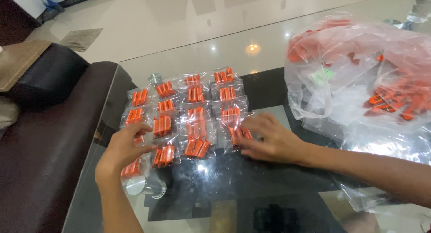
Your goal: The person picks up orange-colored items from a large bag and places several of them into individual clear plastic bags, arranging the filled bags in rows on a table.
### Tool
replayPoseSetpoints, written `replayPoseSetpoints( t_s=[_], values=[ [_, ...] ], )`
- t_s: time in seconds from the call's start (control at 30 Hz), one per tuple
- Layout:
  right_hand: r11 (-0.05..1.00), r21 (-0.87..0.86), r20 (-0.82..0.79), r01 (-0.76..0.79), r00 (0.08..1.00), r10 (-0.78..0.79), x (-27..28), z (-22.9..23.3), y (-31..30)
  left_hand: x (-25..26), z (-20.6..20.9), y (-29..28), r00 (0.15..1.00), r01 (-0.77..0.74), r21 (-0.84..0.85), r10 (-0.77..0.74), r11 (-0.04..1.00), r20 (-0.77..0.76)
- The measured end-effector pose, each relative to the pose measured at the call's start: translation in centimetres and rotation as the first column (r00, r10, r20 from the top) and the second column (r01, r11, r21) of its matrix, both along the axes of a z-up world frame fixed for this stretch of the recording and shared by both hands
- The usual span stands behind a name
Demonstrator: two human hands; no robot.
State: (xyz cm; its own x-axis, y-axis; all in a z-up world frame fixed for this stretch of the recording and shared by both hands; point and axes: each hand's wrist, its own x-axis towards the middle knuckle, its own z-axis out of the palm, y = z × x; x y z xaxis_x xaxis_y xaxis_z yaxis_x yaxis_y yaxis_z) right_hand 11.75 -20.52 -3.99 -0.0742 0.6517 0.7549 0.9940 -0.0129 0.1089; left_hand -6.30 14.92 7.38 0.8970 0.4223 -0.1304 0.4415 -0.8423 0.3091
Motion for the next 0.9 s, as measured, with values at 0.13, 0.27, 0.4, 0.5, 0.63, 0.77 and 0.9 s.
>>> replayPoseSetpoints(
  t_s=[0.13,0.27,0.4,0.5,0.63,0.77,0.9],
  values=[
    [0.992,-0.069,0.077,-0.107,0.991,0.112,-1.7,0.4,2.4,-1.5,-2.7,5.3,0.984,-0.157,0.085,0.163,0.984,-0.077],
    [0.985,-0.170,-0.012,-0.041,0.999,0.039,-2.7,0.9,6.4,-2.8,-6.1,10.6,0.907,-0.347,0.173,0.377,0.922,-0.189],
    [0.965,-0.260,-0.135,0.046,0.987,-0.083,-4.0,1.6,9.7,-2.5,-4.0,9.0,0.837,-0.433,0.152,0.459,0.888,-0.299],
    [0.930,-0.364,-0.135,0.057,0.984,-0.114,-4.3,1.3,10.8,-2.5,-2.5,7.3,0.829,-0.489,0.060,0.485,0.870,-0.278],
    [0.915,-0.403,-0.212,0.000,0.973,-0.093,-4.1,1.7,10.4,-2.9,-2.6,8.1,0.853,-0.421,0.057,0.416,0.905,-0.316],
    [0.892,-0.449,-0.258,-0.049,0.963,-0.077,-3.5,1.0,10.5,-3.7,-0.9,6.8,0.860,-0.480,-0.090,0.449,0.872,-0.241],
    [0.894,-0.444,-0.255,0.059,0.948,-0.189,-4.0,1.3,10.7,-3.8,-1.2,7.6,0.901,-0.411,-0.133,0.381,0.902,-0.207]
  ],
)
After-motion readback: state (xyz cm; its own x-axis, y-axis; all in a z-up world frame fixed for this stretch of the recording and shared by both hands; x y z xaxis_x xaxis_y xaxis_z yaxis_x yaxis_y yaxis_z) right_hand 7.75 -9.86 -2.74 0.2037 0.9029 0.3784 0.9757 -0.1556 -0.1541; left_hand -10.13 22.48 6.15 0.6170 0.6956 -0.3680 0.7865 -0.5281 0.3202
